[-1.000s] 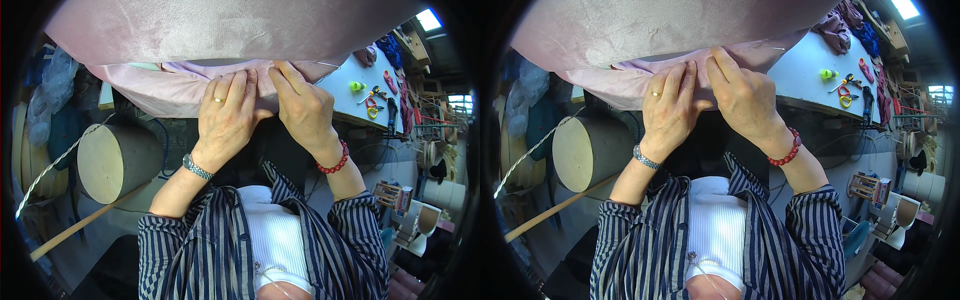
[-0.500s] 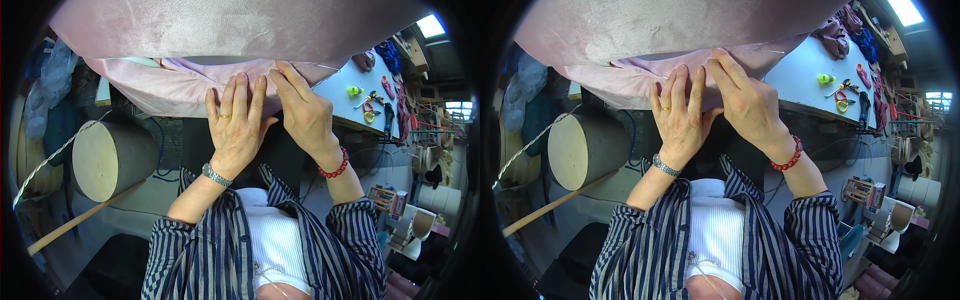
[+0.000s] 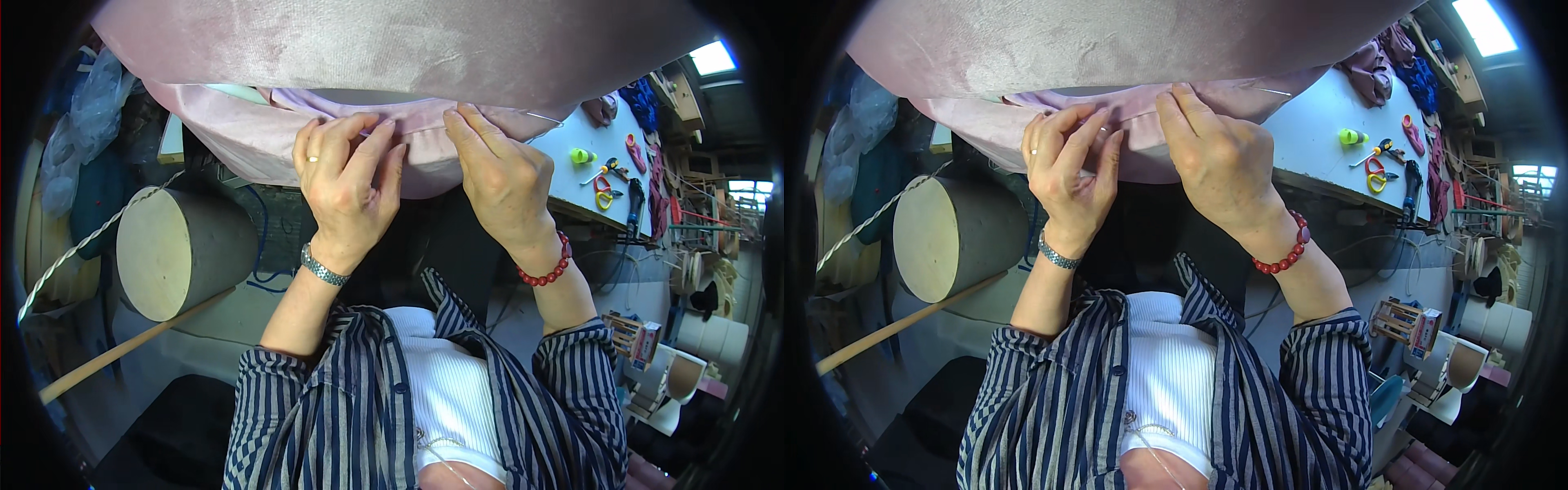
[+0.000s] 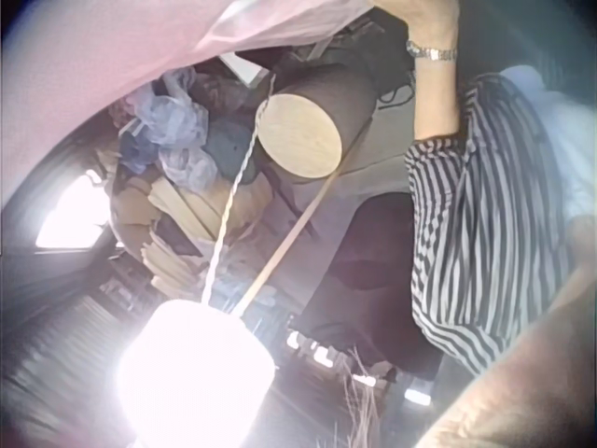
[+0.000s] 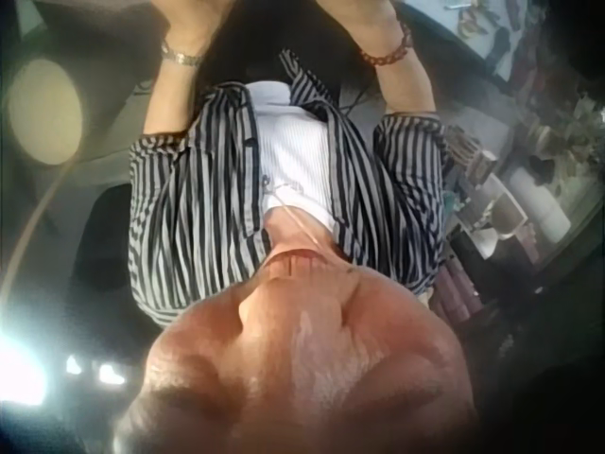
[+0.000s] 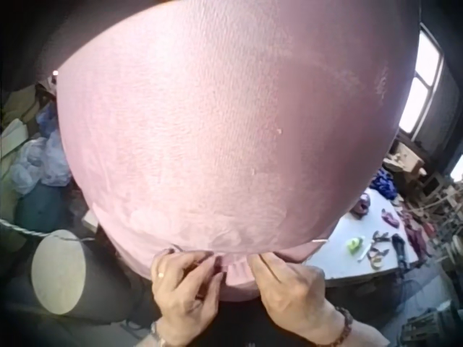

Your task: Hand-stitching or sewing upholstery fabric for furniture components.

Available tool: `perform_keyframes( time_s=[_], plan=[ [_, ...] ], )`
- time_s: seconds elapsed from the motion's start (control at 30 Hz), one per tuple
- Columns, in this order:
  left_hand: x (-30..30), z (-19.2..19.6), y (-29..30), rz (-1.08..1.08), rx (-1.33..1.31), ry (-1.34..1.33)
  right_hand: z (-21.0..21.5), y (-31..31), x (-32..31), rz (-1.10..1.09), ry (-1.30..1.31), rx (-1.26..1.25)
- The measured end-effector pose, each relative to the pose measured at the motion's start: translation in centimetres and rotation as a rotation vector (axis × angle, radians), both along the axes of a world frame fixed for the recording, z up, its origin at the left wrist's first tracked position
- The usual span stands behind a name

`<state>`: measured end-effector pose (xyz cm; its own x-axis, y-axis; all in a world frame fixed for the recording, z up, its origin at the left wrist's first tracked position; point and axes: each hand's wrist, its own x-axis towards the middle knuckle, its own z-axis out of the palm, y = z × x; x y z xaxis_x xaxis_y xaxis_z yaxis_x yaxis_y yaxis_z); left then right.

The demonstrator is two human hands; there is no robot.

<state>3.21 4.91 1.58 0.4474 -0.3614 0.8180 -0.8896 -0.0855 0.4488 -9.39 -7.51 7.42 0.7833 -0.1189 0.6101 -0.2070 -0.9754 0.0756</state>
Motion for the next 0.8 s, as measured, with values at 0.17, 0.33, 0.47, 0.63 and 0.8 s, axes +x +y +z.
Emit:
perform_keyframes(
  time_s=[0.17, 0.33, 0.47, 0.63, 0.8],
  plan=[
    [0.1, 0.6, -0.8, -0.044, 0.113, -0.109, 0.5, 0.1, 0.2, 0.006, 0.079, -0.125],
    [0.0, 0.7, -1.3, 0.002, 0.19, -0.236, 0.3, 0.0, 0.4, -0.022, 0.176, -0.346],
    [1.1, 0.3, -1.4, -0.024, 0.079, -0.298, 0.0, -0.5, 0.6, 0.029, 0.212, -0.555],
    [1.2, -0.1, -1.8, -0.041, 0.034, -0.312, -0.5, -1.3, 0.5, 0.102, 0.144, -0.564],
    [1.4, 0.2, -1.7, -0.042, 0.004, -0.351, -0.2, -1.0, 0.7, 0.102, 0.179, -0.565]
  ],
)
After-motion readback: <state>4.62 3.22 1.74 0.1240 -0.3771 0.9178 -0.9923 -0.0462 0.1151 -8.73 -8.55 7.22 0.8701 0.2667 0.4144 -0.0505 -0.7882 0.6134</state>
